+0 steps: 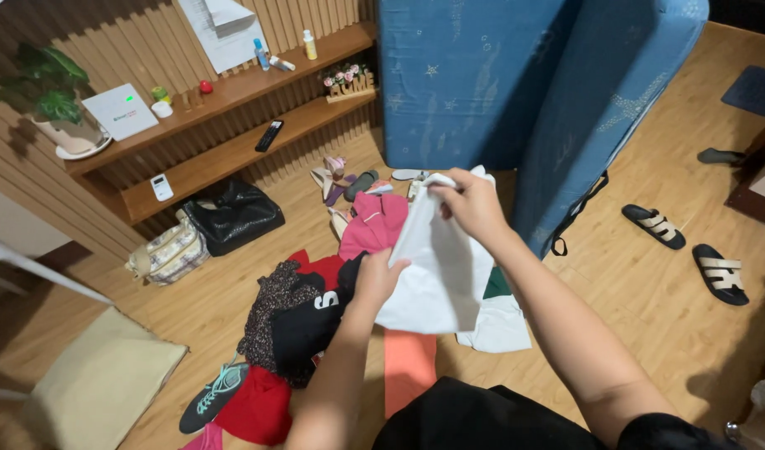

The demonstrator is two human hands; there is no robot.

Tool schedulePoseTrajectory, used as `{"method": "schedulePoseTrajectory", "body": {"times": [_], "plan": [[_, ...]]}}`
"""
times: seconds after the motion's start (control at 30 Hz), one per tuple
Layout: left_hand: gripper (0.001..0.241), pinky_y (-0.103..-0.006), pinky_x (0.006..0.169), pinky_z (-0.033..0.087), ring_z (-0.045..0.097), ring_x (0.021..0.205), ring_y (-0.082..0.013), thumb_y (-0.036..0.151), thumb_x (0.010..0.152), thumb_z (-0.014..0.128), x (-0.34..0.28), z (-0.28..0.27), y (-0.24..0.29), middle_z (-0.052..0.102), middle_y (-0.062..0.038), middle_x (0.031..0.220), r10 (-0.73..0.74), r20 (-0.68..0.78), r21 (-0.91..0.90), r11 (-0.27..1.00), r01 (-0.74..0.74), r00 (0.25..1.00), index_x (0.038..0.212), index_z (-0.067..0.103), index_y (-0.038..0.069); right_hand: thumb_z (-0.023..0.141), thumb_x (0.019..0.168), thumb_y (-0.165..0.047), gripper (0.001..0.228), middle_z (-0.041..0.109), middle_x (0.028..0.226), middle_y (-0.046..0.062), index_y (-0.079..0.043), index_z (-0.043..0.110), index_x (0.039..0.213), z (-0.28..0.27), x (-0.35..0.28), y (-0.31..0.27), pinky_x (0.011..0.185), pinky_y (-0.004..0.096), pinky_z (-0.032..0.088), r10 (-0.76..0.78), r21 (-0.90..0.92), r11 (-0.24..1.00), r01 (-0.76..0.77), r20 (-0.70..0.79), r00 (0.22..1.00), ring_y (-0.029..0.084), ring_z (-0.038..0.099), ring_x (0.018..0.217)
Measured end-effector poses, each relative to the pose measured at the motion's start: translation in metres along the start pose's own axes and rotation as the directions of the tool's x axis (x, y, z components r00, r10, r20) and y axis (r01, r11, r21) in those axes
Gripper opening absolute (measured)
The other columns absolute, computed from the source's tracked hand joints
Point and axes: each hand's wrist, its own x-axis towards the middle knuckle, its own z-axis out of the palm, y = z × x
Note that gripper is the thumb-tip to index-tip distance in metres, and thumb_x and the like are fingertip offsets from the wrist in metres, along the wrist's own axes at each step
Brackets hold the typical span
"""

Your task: The person folds a coral-colored t-shirt and a white t-shirt on the floor. They smooth out the fabric, fold the sleeves and sides, and then fold the shirts in half before placing them on a pile.

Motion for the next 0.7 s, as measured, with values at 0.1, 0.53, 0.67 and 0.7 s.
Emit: {"method": "schedulePoseTrajectory", "body": {"times": [0.1, 0.53, 0.67, 0.7], "plan": [[0.032, -0.0481, 0.081, 0.059, 0.074, 0.094, -0.0392, 0.037, 0.090, 0.075, -0.002, 0.018, -0.026, 0.077, -0.016, 0.088, -0.093, 0.069, 0.030, 0.995, 0.091, 0.993, 0.102, 0.077, 0.007, 0.078, 0.090, -0.017, 0.008, 0.064, 0.048, 0.001, -0.024, 0.079, 0.095, -0.010, 0.008, 0.011, 0.061, 0.025, 0.055, -0.036, -0.067, 0.997, 0.030, -0.095, 0.995, 0.014, 0.069, 0.050], [0.021, -0.0490, 0.086, 0.061, 0.075, 0.102, -0.0360, 0.027, 0.089, 0.063, -0.003, 0.001, -0.068, 0.079, -0.013, 0.094, -0.312, 0.329, 0.310, 0.927, 0.210, 0.891, 0.095, 0.082, 0.020, 0.067, 0.093, -0.003, 0.016, 0.073, 0.079, 0.007, -0.014, 0.075, 0.101, -0.055, 0.009, 0.032, 0.088, 0.038, 0.054, -0.098, 0.031, 0.994, 0.106, -0.181, 0.979, 0.020, 0.071, 0.083], [0.037, -0.0511, 0.104, 0.052, 0.065, 0.121, -0.0379, 0.032, 0.100, 0.056, 0.017, -0.027, -0.009, 0.072, -0.018, 0.123, -0.113, 0.153, -0.090, 0.988, 0.127, 0.982, 0.130, 0.071, 0.015, 0.061, 0.099, -0.003, 0.012, 0.069, 0.084, 0.007, -0.011, 0.070, 0.102, -0.050, 0.007, 0.044, 0.092, 0.038, 0.052, -0.156, 0.191, 0.966, 0.176, -0.116, 0.981, 0.018, 0.066, 0.087], [0.043, -0.0439, 0.105, 0.052, 0.065, 0.123, -0.0305, 0.038, 0.101, 0.063, 0.022, -0.028, 0.000, 0.070, -0.014, 0.130, 0.000, 0.106, -0.257, 0.966, 0.028, 0.994, 0.138, 0.067, 0.017, 0.058, 0.104, -0.004, 0.011, 0.068, 0.087, 0.007, -0.010, 0.067, 0.101, -0.049, 0.008, 0.047, 0.089, 0.036, 0.053, -0.191, 0.288, 0.933, 0.217, -0.114, 0.975, 0.016, 0.064, 0.087]]}}
